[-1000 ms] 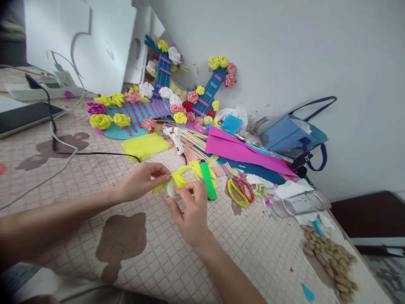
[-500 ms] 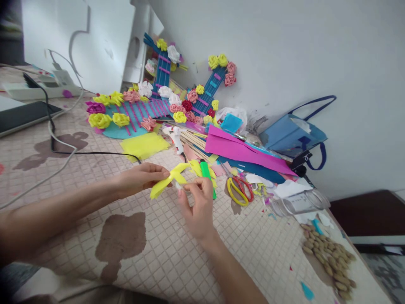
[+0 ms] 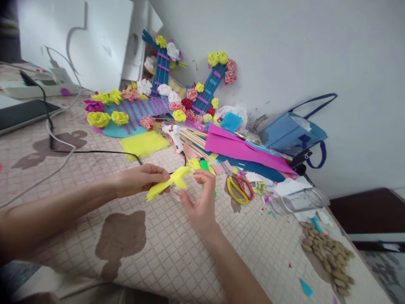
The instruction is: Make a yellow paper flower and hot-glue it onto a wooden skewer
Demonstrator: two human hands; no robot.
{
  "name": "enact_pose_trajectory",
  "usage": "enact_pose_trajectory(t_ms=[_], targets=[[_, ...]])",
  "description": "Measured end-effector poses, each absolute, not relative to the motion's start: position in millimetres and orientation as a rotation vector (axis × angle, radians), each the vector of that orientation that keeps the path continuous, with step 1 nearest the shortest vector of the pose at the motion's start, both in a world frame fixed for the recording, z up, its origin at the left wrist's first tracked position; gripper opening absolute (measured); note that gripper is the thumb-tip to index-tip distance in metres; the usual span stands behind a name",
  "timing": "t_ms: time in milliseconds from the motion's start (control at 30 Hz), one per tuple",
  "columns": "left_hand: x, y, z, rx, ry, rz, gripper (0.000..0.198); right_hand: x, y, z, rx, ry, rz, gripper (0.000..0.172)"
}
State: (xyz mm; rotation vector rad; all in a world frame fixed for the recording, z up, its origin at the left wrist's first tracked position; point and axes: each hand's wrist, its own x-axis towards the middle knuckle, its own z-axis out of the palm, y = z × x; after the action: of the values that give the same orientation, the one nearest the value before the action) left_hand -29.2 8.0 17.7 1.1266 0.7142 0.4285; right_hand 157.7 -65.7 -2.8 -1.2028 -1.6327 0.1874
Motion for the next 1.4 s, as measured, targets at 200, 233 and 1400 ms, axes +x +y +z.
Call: enact_pose_trajectory(t_ms=[200,233,1400], targets=[[-30,6,17,1.244,0.674,0.412,0.027,153,-72,4,-1.186,-1.800,0.186,0.053],[-30,5,17,1.289,0.663,0.395,0.027,153,-72,5,-1.197,-1.816,0.179,0.053],[-30,8,14,1.167,0.645,0.290,0.026,147,-68,-14,-1.123,-1.320,1.045,0.068]])
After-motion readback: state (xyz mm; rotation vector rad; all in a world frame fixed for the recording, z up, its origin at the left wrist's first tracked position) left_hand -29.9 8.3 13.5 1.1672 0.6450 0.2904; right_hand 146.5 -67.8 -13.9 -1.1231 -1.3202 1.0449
